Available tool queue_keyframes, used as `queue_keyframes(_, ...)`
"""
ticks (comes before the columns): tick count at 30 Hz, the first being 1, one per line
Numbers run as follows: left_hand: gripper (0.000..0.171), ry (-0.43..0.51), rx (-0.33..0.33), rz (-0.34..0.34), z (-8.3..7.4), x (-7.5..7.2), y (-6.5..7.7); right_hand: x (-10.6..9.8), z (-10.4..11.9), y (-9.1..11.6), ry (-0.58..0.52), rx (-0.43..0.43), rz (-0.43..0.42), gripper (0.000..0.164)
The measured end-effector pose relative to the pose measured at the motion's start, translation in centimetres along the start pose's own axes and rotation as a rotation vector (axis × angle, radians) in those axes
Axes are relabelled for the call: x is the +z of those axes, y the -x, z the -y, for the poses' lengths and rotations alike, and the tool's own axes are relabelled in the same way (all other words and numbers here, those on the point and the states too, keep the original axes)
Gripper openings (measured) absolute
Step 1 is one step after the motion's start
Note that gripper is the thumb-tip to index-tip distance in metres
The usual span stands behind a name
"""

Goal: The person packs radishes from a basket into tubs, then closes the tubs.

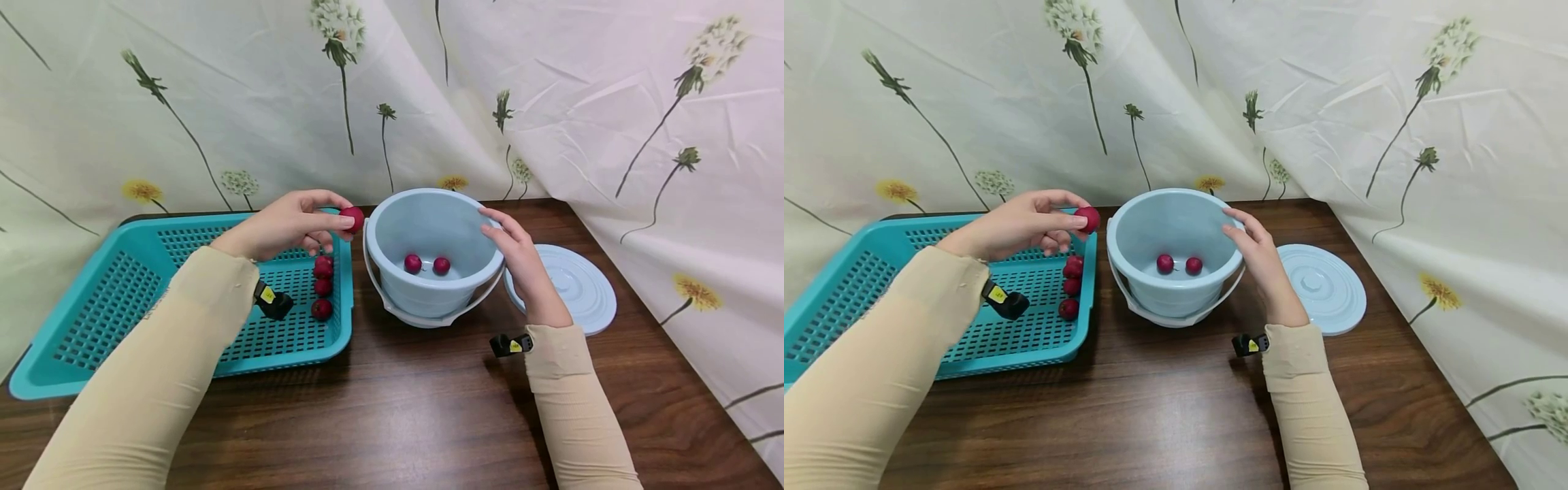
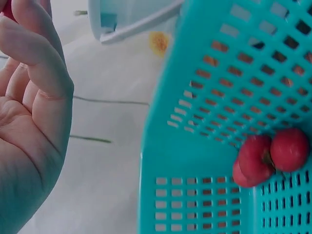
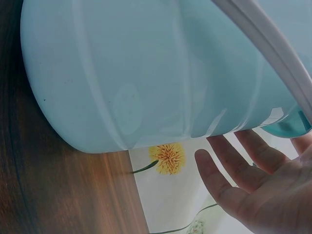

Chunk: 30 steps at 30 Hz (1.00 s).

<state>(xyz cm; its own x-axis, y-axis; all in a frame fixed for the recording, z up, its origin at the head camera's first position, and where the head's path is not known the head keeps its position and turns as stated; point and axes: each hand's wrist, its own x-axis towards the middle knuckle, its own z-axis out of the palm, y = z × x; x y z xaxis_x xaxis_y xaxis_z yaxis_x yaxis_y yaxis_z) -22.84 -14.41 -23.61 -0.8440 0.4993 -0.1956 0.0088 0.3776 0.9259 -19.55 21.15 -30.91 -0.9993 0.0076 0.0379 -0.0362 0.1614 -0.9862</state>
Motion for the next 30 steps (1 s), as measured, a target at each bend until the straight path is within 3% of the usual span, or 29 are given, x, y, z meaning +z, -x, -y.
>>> queue_keyframes(17, 0.042, 0.059, 0.055, 0.002, -1.6, 3.0, -1.5, 0.1, 0.0, -0.1, -0.006, -0.005, 0.004, 0.048)
queue_keyframes(30, 0.041, 0.076, 0.020, -0.012, -1.6, 4.7, -2.3, 0.0, 0.0, 0.0, -0.010, 0.010, 0.008, 0.048)
